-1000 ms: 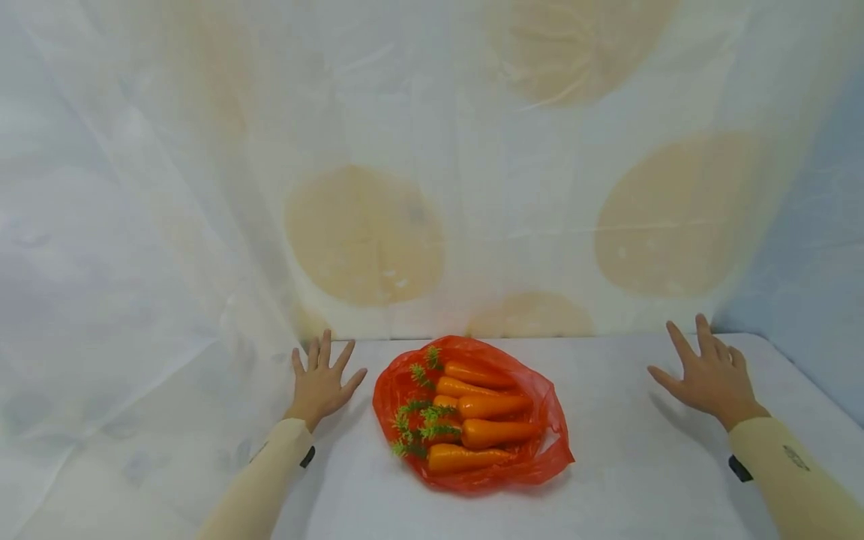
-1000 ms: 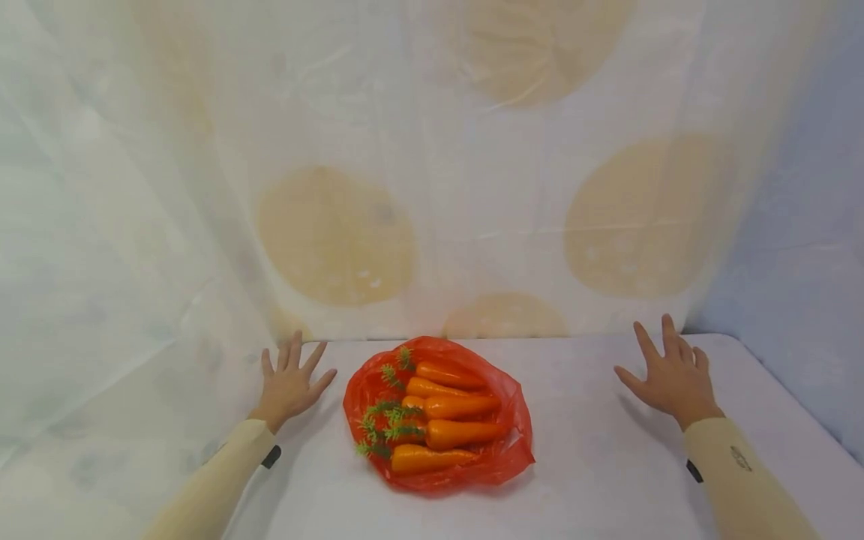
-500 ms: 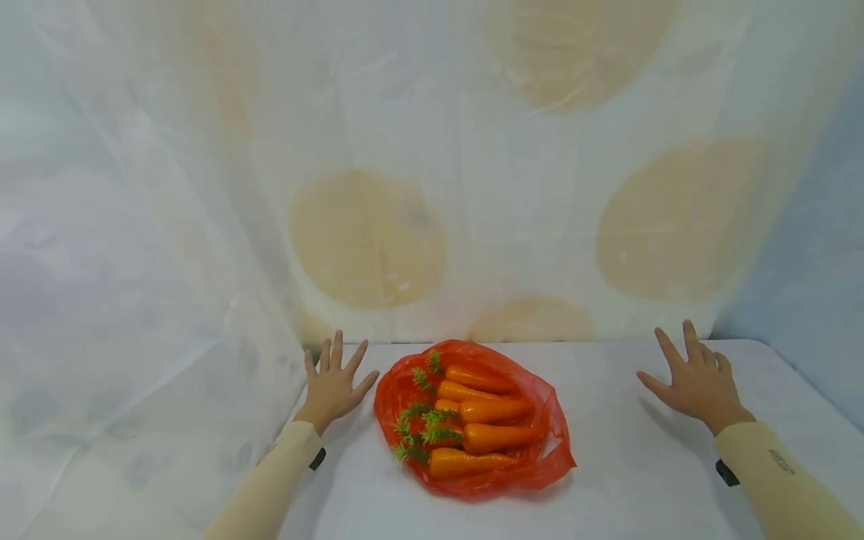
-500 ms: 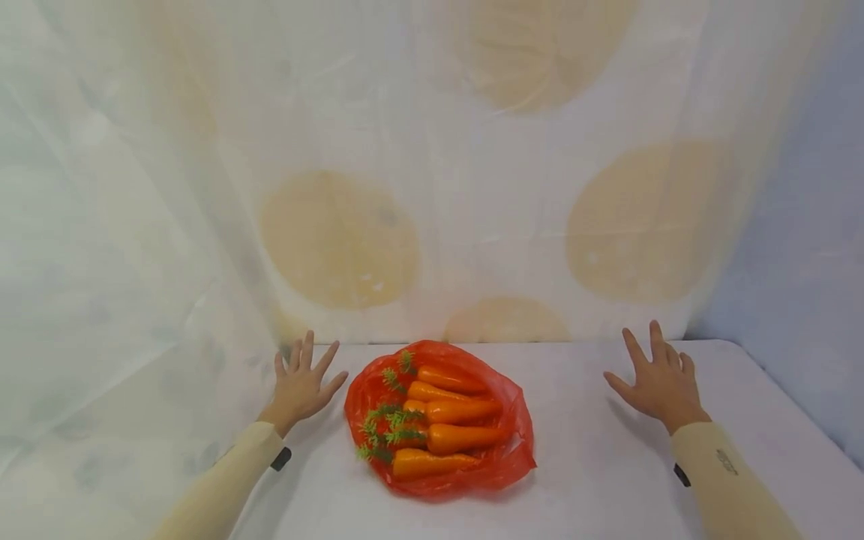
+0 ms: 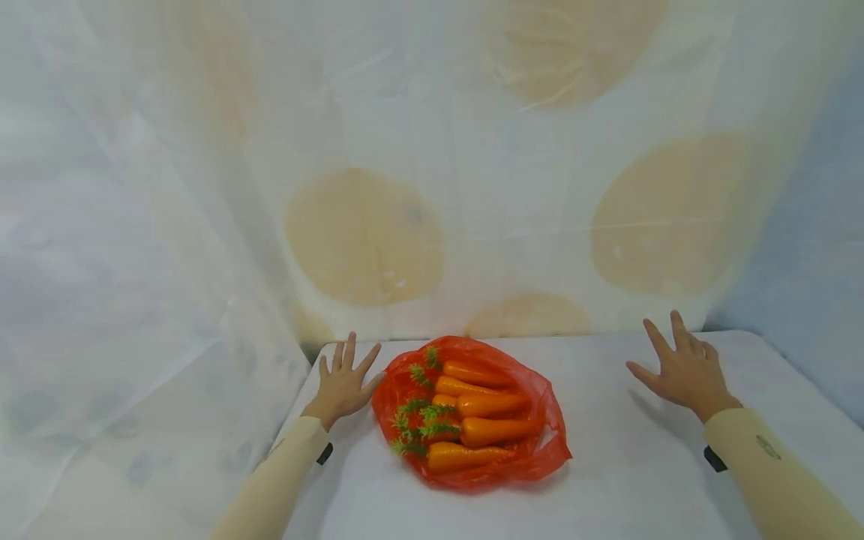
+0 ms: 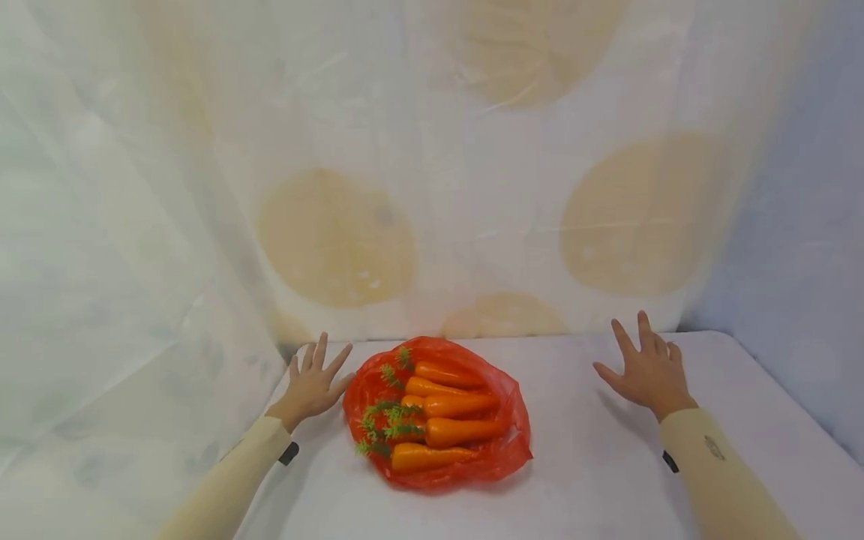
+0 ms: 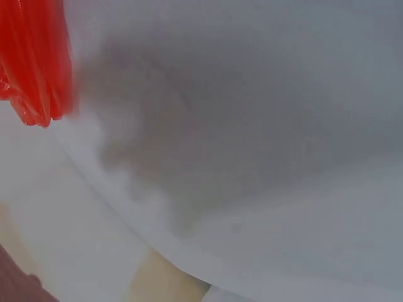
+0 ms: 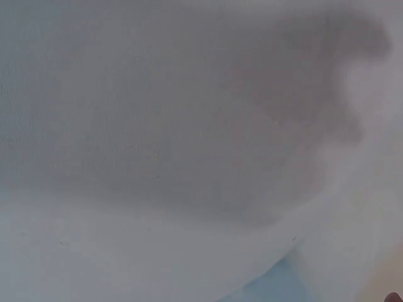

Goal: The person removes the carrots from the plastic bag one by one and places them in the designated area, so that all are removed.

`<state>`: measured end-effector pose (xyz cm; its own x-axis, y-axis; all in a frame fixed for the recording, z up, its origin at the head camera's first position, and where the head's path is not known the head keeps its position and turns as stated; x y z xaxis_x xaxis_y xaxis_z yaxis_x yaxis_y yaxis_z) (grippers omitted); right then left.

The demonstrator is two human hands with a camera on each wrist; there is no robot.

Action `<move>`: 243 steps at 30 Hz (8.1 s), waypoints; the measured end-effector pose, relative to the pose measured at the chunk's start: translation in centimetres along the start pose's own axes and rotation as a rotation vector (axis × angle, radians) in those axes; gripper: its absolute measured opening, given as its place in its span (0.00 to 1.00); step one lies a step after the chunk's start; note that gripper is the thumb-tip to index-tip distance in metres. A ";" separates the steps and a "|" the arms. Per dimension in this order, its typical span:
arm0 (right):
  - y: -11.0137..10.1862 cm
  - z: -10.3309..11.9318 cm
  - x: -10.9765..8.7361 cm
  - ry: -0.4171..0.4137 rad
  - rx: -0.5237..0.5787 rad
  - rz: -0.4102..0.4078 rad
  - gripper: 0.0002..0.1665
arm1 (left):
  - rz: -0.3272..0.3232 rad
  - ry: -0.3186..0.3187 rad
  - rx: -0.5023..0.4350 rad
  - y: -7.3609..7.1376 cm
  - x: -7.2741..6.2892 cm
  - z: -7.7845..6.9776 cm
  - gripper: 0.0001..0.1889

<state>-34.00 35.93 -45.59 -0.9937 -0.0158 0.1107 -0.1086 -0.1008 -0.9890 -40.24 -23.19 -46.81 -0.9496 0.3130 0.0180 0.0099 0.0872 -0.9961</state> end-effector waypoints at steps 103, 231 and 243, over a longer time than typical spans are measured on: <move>-0.5 18.8 0.7 -0.501 0.035 0.038 0.53 | 0.524 0.100 -0.296 3.5 2.0 -3.9 0.36; 4.2 25.0 -4.9 -0.591 0.895 0.669 0.34 | 0.546 0.101 -0.289 3.2 0.8 -5.1 0.37; 5.0 25.1 -4.5 -0.602 0.863 0.693 0.29 | 0.537 0.099 -0.279 3.6 0.7 -5.1 0.36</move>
<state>-29.36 10.53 -48.54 -0.6407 -0.7523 -0.1531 0.7082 -0.5022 -0.4962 -39.29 -17.84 -49.97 -0.7558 0.4667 -0.4593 0.5733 0.1327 -0.8086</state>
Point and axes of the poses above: each hand's wrist, its own x-axis towards the middle knuckle, its own y-axis out of the palm, z = x × y, the point moved 5 cm from there along x, towards the middle knuckle, and after that the axes turned 14 degrees about z, right-handed, at the moved point
